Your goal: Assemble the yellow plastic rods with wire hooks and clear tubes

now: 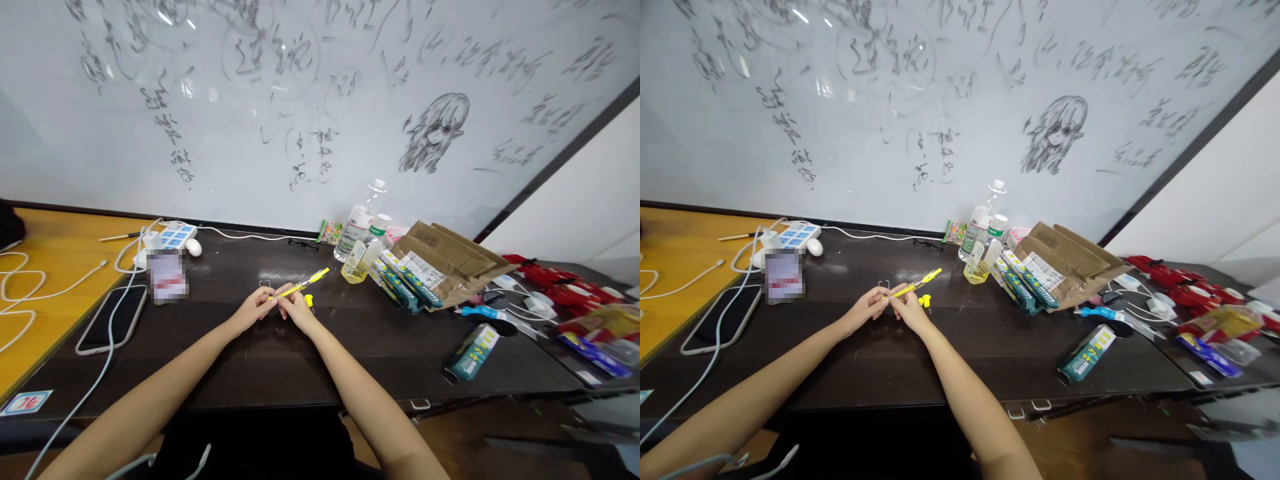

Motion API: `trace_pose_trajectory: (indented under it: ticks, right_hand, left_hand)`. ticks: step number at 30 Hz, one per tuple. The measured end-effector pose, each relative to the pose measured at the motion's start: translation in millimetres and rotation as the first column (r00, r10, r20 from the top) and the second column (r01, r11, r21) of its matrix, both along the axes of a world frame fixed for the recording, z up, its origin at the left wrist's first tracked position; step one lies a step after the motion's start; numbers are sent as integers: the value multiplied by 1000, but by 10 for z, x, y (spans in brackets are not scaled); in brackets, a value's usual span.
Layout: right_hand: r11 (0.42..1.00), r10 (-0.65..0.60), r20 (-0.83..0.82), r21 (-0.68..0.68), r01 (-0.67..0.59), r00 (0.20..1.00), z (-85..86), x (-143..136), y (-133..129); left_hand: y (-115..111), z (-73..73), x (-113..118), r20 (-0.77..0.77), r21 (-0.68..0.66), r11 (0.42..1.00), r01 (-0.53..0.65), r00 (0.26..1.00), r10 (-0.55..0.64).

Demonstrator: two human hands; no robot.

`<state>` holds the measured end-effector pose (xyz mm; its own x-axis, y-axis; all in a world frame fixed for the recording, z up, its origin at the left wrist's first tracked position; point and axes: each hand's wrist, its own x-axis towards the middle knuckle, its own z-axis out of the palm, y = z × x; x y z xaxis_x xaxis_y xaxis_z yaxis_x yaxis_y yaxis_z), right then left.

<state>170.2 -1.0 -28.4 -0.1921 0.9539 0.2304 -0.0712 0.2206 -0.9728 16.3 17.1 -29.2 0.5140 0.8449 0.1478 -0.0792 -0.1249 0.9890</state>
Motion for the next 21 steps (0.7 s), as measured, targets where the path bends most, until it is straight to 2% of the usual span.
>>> trace_pose_trajectory:
  ticks: [5,8,10,12,13,14,16,18,19,21]
  right_hand:
    - [994,102,-76,-25,-104,992,-6,-31,-13]
    - [993,117,-42,-10,-118,992,-27,-46,-13]
    - [997,78,50,6,-78,996,-17,-24,-15]
    - [996,-63,235,74,46,970,41,45,-28]
    - [981,-175,351,137,135,920,91,101,-40]
    - [952,-299,472,213,221,830,149,168,-55]
    - [876,-480,651,324,356,588,271,325,-95]
    - [850,-492,770,323,416,407,360,484,-138]
    - [858,-452,820,293,422,351,383,553,-158]
    - [886,-360,888,229,402,287,382,654,-192]
  left_hand:
    - [54,-25,-10,3,2,1000,-9,1000,9]
    - [74,-47,-6,5,16,1000,7,1000,-7]
    - [83,-48,-7,10,18,1000,4,1000,-4]
    - [97,-37,-24,23,9,1000,-30,999,29]
    - [108,-29,-39,32,3,998,-59,998,59]
    - [123,-23,-58,44,-3,995,-95,995,95]
    - [161,-21,-101,68,-12,985,-171,983,171]
    - [206,-41,-139,79,-12,973,-232,970,232]
    - [227,-58,-153,73,-6,967,-254,965,254]
    - [261,-101,-168,41,18,959,-284,958,283]
